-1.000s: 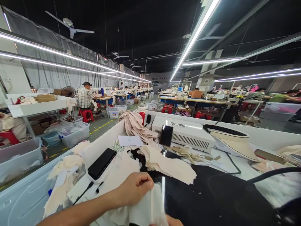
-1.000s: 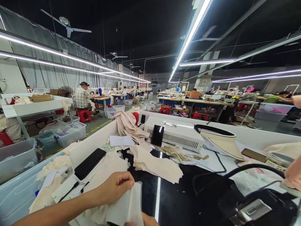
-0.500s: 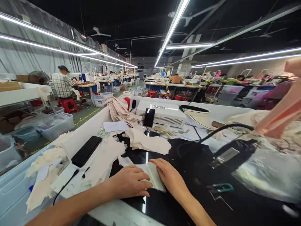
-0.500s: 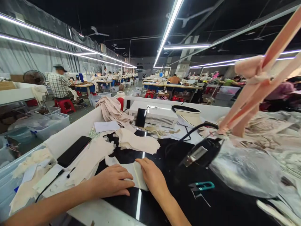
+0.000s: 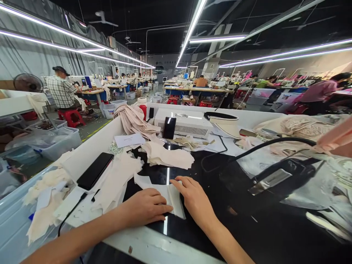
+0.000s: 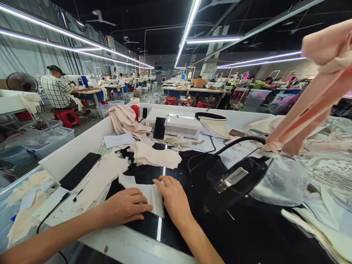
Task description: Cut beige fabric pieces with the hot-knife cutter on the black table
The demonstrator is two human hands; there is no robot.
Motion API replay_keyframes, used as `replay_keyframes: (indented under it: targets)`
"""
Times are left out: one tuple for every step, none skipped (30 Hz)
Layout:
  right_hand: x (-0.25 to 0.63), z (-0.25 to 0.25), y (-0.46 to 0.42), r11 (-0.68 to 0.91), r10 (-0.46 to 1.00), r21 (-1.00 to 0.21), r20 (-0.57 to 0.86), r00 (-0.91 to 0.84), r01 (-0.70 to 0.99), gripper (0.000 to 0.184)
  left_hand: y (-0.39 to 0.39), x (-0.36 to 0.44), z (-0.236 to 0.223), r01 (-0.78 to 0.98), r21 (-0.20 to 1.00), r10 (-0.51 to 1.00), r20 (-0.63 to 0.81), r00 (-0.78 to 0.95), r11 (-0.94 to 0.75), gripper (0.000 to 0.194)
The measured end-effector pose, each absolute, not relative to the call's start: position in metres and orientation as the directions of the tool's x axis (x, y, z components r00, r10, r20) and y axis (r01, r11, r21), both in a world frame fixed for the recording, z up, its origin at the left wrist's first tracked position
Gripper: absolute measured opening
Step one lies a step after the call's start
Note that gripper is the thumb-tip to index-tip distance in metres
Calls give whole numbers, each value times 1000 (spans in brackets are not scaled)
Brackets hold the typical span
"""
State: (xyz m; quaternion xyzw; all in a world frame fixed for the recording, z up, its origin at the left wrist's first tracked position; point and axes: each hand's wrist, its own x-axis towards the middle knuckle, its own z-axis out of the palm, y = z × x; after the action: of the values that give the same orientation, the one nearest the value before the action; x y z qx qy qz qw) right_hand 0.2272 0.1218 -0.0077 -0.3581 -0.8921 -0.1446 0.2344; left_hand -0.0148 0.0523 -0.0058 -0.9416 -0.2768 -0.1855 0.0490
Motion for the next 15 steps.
replay_keyframes:
  targets:
    - [225, -8, 117, 715, 554, 100, 523, -648, 692, 65, 52, -15, -6, 542, 13, 507, 373, 777, -840, 36]
    - [224, -9, 113, 722, 542, 108, 526, -656, 683, 61, 51, -16, -6, 547, 12, 512, 367, 777, -837, 36]
    - [224, -9, 109, 725, 535, 112, 530, -659, 679, 58, 50, -17, -6, 551, 6, 516, 362, 777, -834, 36]
    - [224, -9, 105, 725, 531, 115, 534, -657, 679, 56, 49, -19, -5, 555, -1, 517, 361, 776, -832, 34]
    - [225, -9, 102, 723, 530, 116, 540, -654, 681, 54, 48, -20, -5, 559, -6, 520, 360, 775, -829, 31]
    - [226, -8, 98, 721, 528, 117, 547, -650, 683, 54, 47, -22, -5, 562, -4, 523, 360, 773, -827, 27]
    - [227, -6, 94, 719, 524, 118, 554, -646, 685, 56, 45, -24, -4, 565, 5, 529, 360, 769, -825, 24]
    - [229, -2, 89, 720, 520, 118, 561, -644, 684, 57, 44, -26, -4, 569, 22, 537, 361, 762, -822, 21]
    - [231, 3, 84, 724, 510, 120, 569, -644, 679, 60, 42, -27, -3, 573, 43, 547, 363, 754, -818, 19]
    - [233, 9, 78, 729, 494, 125, 584, -644, 673, 61, 40, -28, -2, 574, 65, 555, 364, 748, -816, 18]
    - [236, 17, 71, 736, 472, 131, 603, -643, 664, 62, 38, -29, -1, 573, 83, 559, 370, 742, -816, 17]
    - [240, 25, 64, 744, 435, 147, 635, -638, 652, 59, 36, -29, 0, 569, 97, 559, 380, 738, -817, 16]
    - [244, 33, 57, 742, 398, 159, 677, -619, 651, 54, 35, -29, 1, 562, 106, 554, 390, 735, -821, 16]
    - [251, 41, 51, 736, 361, 171, 719, -594, 655, 48, 34, -28, 1, 552, 113, 546, 402, 735, -826, 17]
    - [259, 47, 46, 719, 328, 181, 762, -558, 671, 43, 34, -27, 1, 542, 118, 538, 410, 736, -832, 19]
